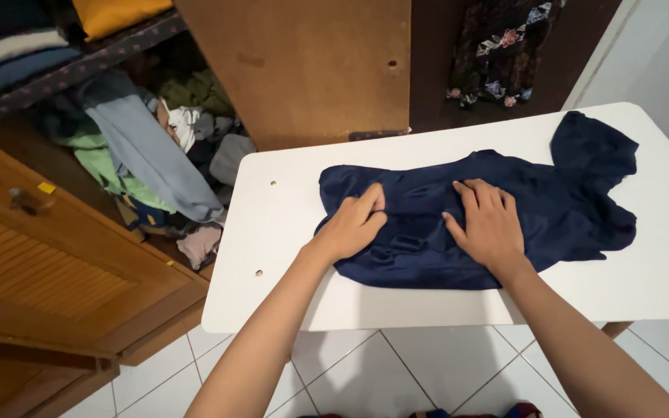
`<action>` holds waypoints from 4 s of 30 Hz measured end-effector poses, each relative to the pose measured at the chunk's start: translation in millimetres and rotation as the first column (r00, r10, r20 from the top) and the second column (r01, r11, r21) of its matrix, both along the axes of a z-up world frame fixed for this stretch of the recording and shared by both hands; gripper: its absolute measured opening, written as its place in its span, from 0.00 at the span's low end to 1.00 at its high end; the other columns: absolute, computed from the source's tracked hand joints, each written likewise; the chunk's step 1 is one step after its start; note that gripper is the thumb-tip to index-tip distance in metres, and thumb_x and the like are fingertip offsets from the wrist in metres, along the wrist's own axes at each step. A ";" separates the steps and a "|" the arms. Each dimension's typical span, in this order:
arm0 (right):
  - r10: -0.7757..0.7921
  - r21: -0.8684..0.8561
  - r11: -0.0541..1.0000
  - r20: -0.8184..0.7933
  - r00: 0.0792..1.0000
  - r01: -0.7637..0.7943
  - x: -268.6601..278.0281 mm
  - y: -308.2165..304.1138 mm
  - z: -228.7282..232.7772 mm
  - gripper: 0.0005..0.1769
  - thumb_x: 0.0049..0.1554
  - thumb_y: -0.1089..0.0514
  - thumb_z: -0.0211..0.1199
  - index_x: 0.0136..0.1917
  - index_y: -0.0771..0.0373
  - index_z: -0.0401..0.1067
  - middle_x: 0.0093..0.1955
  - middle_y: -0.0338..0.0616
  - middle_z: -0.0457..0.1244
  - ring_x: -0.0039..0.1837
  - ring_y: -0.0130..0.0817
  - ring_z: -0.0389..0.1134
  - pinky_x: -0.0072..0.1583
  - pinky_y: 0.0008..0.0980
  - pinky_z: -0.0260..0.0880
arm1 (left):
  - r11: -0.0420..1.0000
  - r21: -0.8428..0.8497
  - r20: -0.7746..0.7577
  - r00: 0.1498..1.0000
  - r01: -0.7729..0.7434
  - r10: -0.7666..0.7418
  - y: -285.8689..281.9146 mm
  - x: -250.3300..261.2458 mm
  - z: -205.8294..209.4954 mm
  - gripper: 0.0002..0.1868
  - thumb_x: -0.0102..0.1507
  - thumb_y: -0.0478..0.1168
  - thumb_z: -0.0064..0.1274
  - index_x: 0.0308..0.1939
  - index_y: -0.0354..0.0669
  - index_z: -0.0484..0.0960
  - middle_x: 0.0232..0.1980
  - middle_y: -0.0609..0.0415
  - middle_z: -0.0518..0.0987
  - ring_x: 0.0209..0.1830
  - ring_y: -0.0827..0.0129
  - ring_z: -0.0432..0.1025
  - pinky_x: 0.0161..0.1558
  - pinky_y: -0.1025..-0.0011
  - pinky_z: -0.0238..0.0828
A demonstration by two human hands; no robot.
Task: The person folds a navy blue long-sleeve shirt on a white table. They smooth the fabric, fold the sleeves inward, fold the sides toward the center, and then fold the shirt into a compact rectangle.
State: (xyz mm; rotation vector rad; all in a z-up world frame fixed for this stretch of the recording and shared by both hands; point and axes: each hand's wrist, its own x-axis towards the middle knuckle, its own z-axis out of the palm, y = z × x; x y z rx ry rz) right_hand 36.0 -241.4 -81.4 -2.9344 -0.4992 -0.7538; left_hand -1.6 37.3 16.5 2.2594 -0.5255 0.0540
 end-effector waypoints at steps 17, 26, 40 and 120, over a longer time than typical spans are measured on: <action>-0.100 -0.093 0.993 -0.263 0.960 0.078 -4.2 6.6 17.9 0.31 0.69 0.31 0.27 0.82 0.32 0.48 0.84 0.31 0.47 0.88 0.34 0.35 0.82 0.55 0.20 | 0.995 -0.049 0.163 0.982 -0.090 0.097 0.0 5.8 23.9 0.19 0.60 0.22 0.44 0.55 0.31 0.68 0.52 0.32 0.79 0.60 0.39 0.73 0.63 0.49 0.69; -0.129 -0.125 0.988 -0.318 0.939 0.094 -3.5 7.9 20.2 0.32 0.68 0.29 0.25 0.82 0.30 0.46 0.85 0.30 0.45 0.88 0.35 0.33 0.82 0.56 0.19 | 0.914 0.269 -0.098 0.935 -0.305 0.341 -12.3 0.6 7.5 0.18 0.59 0.30 0.58 0.53 0.29 0.81 0.86 0.48 0.34 0.65 0.38 0.70 0.66 0.48 0.70; -0.162 -0.126 0.984 -0.360 0.919 0.124 -3.1 8.4 23.9 0.33 0.69 0.30 0.22 0.83 0.31 0.45 0.85 0.34 0.47 0.87 0.38 0.37 0.82 0.57 0.22 | 0.427 -0.725 -0.215 0.766 -0.541 0.606 68.6 22.5 33.6 0.06 0.62 0.35 0.64 0.35 0.39 0.82 0.43 0.44 0.81 0.22 0.53 0.80 0.22 0.74 0.82; 0.182 -0.032 0.981 -0.205 0.962 -0.193 -3.6 9.9 10.1 0.25 0.68 0.45 0.43 0.78 0.37 0.58 0.81 0.22 0.53 0.82 0.20 0.50 0.81 0.45 0.45 | 0.305 -0.728 -0.275 0.669 -0.614 0.690 164.4 -15.7 6.2 0.14 0.55 0.39 0.74 0.37 0.38 0.85 0.28 0.55 0.77 0.15 0.77 0.68 0.21 0.83 0.70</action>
